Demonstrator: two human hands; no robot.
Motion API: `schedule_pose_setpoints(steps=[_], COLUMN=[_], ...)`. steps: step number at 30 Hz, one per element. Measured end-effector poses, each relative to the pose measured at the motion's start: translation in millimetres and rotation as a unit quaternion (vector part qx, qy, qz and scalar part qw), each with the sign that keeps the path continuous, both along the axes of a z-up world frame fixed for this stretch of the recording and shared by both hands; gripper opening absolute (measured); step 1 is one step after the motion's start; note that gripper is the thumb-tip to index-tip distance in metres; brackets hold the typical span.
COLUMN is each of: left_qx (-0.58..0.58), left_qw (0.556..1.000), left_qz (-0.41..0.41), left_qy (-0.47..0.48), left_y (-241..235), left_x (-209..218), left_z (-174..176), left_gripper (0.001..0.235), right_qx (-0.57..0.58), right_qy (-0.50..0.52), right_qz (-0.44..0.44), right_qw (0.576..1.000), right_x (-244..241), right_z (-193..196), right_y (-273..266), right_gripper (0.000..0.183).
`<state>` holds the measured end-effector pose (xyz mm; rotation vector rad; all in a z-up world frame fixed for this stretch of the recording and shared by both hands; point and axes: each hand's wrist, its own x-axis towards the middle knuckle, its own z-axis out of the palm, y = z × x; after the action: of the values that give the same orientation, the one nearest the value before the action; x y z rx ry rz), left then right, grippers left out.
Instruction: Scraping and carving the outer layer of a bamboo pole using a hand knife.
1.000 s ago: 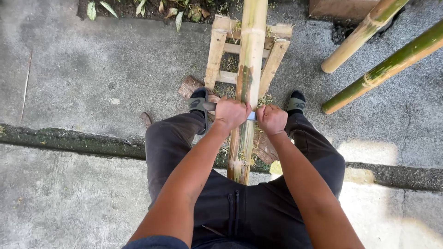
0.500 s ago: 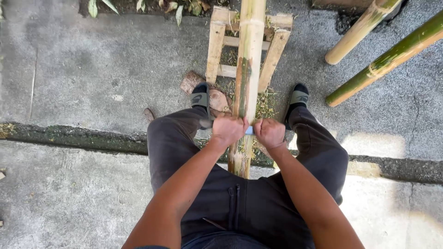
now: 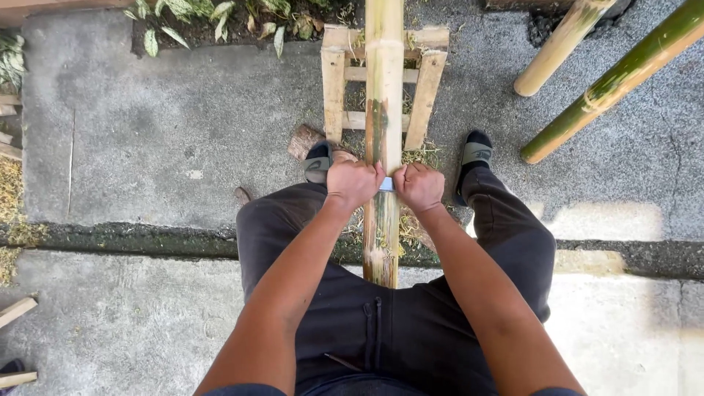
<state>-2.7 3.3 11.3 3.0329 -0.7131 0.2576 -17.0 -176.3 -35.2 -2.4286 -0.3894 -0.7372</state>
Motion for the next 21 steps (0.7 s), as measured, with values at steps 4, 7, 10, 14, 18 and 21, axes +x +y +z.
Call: schedule_pose_setpoints(steps=[4,7,10,14,18,21], left_qx=[-0.014,-0.023,0.002,0.018,-0.012,0.005], left_qw=[1.000,0.999,0.998,0.999,0.999,1.000], left_qz=[0.007,-0.001,-0.008,-0.009,0.006,-0.002], left_qy=[0.000,0.026,0.056,0.046,0.035,0.020], left_y=[1,-1,-1,0,1,0], left_x=[-22,-45,-44,-9,2,-7], left_z=[6,12,14,12,4,14], left_gripper=[0.053,0.053,0.054,0.055,0.055,0.052], right_qx=[-0.006,-0.001,0.014,-0.001,-0.014,-0.002], right_qy=[0.003,0.068,0.049,0.027,0.000,0.007], right_qz=[0.009,0.007,0.021,-0.017,-0.029,-0.002], right_qw=[1.000,0.998,0.998,0.999,0.999,1.000], right_x=[-23,-47,-49,-11,3,-14], right_z=[1,-6,-4,-2,1,1], right_y=[1,-2,-2,2,3,0], right_gripper=[0.035,0.038,0.037,0.035,0.034,0.033])
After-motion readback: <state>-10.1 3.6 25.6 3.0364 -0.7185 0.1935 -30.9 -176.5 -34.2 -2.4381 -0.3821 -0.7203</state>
